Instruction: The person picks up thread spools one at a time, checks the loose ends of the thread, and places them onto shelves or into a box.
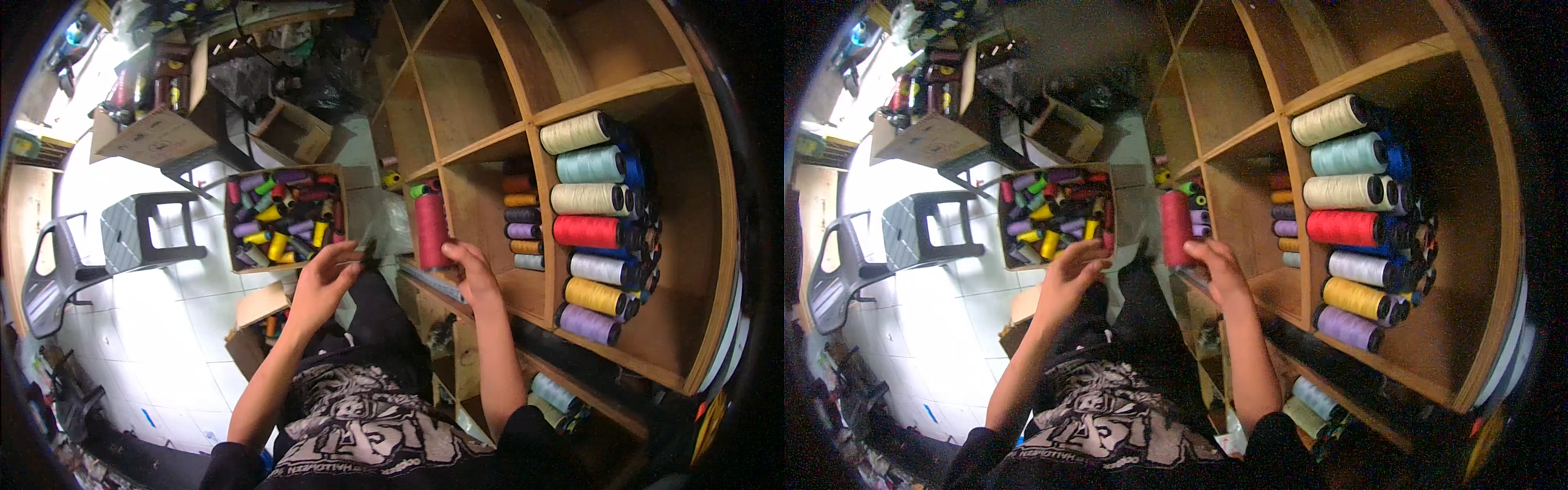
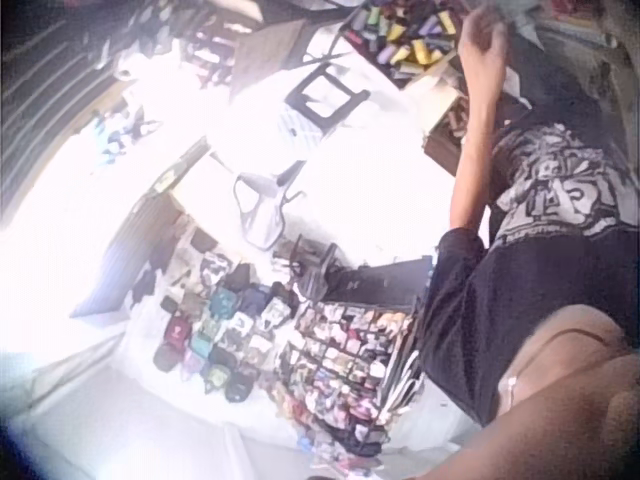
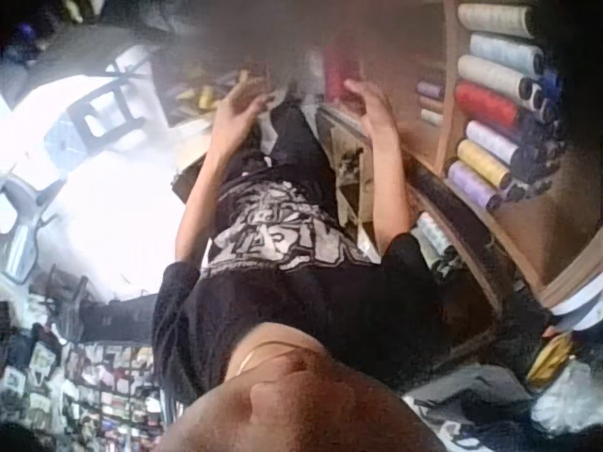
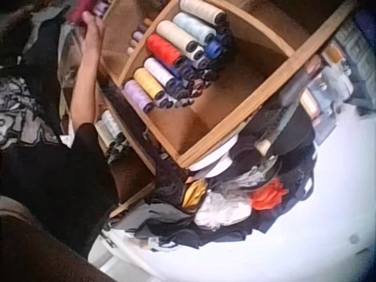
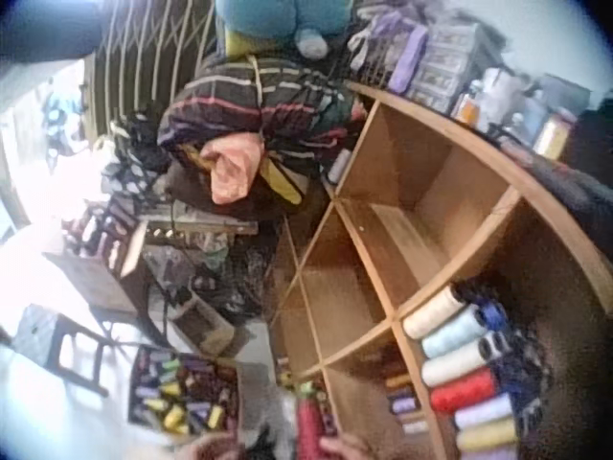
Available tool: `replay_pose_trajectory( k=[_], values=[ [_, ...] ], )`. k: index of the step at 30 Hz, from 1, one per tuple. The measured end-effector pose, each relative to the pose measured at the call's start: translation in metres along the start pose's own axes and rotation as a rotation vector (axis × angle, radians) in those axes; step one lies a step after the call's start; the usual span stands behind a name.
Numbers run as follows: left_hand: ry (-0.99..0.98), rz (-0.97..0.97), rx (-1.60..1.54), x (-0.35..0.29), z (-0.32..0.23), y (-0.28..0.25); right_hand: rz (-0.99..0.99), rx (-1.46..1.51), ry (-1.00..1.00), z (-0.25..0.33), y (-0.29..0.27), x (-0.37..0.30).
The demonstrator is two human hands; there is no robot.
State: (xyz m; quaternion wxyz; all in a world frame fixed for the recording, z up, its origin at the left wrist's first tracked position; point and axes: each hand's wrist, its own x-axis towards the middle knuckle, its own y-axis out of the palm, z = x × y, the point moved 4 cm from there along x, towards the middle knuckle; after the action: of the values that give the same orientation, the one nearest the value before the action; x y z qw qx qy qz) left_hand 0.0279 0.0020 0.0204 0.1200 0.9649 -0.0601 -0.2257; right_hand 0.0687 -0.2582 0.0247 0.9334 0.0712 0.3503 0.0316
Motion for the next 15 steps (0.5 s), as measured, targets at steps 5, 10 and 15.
replay_pose_trajectory(
  k=[5, 10, 15],
  values=[
    [0.085, 0.260, -0.330, -0.009, -0.072, 0.000, 0.431, 0.221, 0.069, 0.010, 0.088, -0.060],
    [0.161, 0.343, -0.321, -0.039, -0.097, -0.012, 0.511, 0.132, -0.085, 0.030, 0.132, -0.095],
    [0.316, 0.234, -0.198, -0.072, -0.112, -0.030, 0.214, -0.368, -0.616, 0.071, 0.147, -0.119]
  ],
)
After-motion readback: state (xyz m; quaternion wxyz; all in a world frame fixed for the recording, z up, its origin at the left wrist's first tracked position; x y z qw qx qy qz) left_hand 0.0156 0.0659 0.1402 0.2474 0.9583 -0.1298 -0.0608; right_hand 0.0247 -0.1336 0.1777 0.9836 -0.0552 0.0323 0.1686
